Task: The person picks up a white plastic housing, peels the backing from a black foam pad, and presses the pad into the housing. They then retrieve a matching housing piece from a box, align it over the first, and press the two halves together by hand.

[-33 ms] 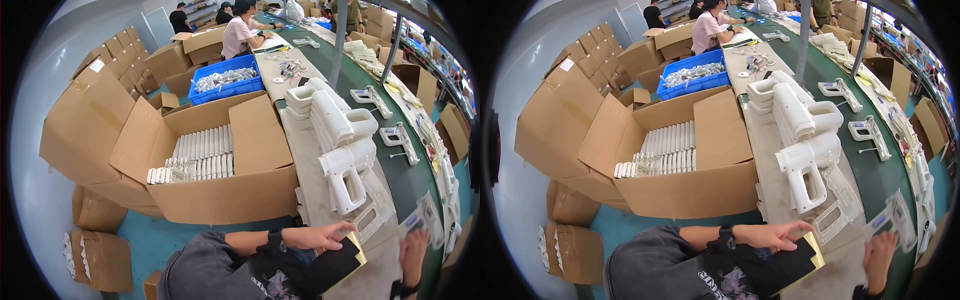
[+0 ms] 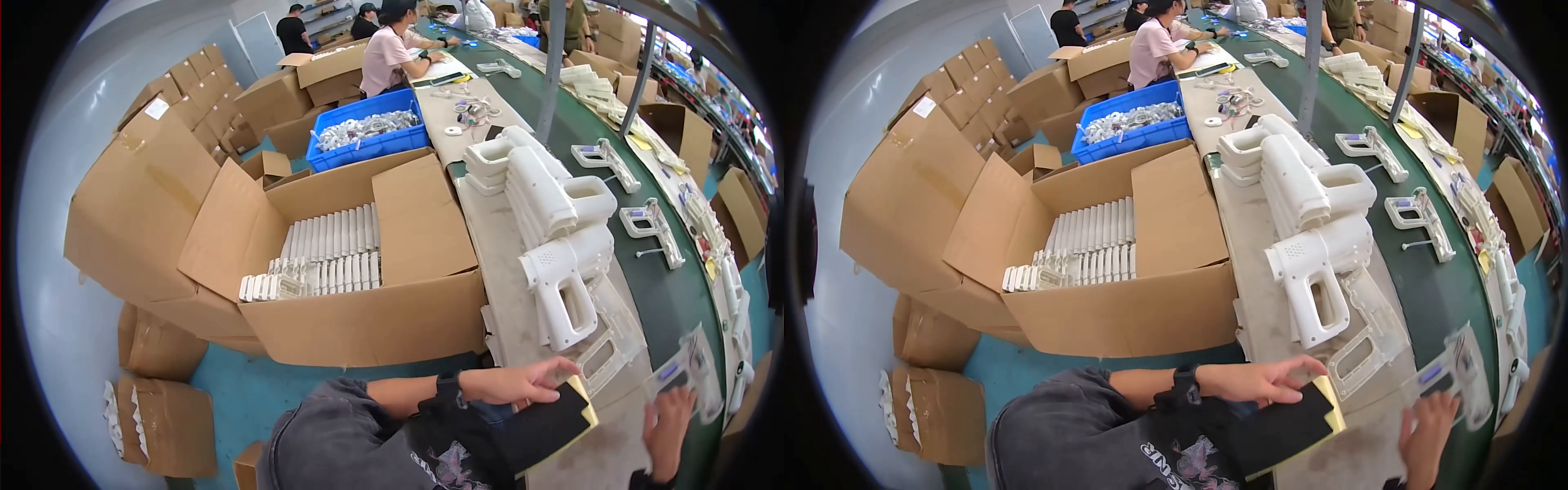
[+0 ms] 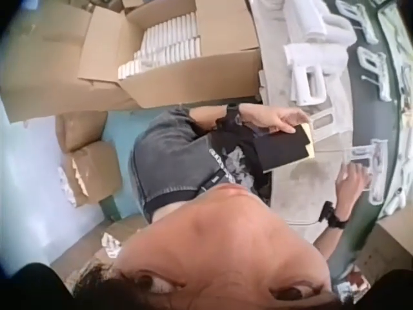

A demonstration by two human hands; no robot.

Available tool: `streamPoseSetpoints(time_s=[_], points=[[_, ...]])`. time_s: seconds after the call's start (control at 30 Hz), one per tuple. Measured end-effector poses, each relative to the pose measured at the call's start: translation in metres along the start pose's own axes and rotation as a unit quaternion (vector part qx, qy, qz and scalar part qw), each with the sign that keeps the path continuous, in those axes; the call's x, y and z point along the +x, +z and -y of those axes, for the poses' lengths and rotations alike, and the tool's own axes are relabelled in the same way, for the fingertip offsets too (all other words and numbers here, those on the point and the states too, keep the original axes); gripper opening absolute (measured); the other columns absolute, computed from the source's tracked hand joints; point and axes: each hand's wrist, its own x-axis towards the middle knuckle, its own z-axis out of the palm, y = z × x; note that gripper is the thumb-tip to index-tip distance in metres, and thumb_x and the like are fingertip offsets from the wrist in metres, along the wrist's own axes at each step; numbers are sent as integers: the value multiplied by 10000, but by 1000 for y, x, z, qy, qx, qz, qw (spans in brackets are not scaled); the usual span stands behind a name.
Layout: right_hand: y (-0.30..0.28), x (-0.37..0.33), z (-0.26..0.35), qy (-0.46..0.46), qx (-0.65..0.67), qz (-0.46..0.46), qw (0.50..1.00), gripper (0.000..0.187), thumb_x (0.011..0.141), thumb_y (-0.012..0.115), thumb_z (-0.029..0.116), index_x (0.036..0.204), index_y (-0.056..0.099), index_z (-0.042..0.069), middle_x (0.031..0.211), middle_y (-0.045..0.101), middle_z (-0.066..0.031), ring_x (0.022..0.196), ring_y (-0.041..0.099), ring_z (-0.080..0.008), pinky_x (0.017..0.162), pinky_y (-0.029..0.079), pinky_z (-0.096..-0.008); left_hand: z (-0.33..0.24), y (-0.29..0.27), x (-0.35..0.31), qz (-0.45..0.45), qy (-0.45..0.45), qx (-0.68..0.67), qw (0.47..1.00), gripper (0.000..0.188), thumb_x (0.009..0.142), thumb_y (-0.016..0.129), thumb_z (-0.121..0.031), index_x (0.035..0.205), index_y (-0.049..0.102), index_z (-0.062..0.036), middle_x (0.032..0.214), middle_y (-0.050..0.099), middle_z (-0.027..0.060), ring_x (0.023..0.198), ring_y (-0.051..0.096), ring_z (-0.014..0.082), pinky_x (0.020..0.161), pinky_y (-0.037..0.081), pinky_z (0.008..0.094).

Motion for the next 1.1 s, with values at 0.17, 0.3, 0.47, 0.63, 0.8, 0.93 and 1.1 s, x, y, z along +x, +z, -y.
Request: streamPoseSetpoints(time_s=[0.17,0.3,0.47,0.63,0.8,0.93,1.1], points=[[-4,-61,89,50,61,31,996,181,756,702,69,811,535,26,906,514,-185,972,493,-413,918,375,-527,-3,-22,21,-3,33,37,999,167,1048,565,-216,1183,650,-166,1043,596,-107,759,456,-35,579,326,148],[6,-61,122,50,96,49,993,239,720,747,62,857,552,38,885,522,-139,904,504,-358,867,397,-473,-6,-14,30,-44,58,16,997,207,1022,594,-135,1216,648,-88,1145,658,-17,1011,591,44,850,492,207],[32,-74,128,81,107,44,990,281,683,767,43,881,567,43,877,525,-106,895,518,-326,854,400,-441,-34,3,54,9,25,147,989,432,952,683,-51,1357,532,-49,1247,636,58,1087,623,101,924,526,256],[46,-75,134,80,101,34,991,245,716,757,67,877,573,51,888,538,-105,900,519,-317,848,399,-436,-10,8,63,36,97,100,989,678,958,652,-12,1535,309,-105,1283,632,103,1098,631,136,932,524,276],[47,-84,138,82,123,23,989,228,754,760,107,897,594,43,914,562,-100,921,526,-312,869,396,-451,0,17,63,29,84,65,994,872,961,667,-52,1608,85,-115,1293,634,152,1123,614,141,951,513,297],[30,-83,129,93,186,59,976,247,785,739,55,1007,638,14,978,599,-122,970,554,-336,899,419,-455,7,17,59,-7,57,34,998,727,947,710,-96,1495,240,-23,1203,679,117,1042,637,109,901,513,261],[-12,-75,111,223,257,-22,940,315,838,664,-53,1148,641,-4,1057,614,-171,999,596,-372,886,478,-426,6,13,57,-38,35,124,991,523,938,731,-118,1341,424,13,1115,713,93,983,651,101,866,513,237]])
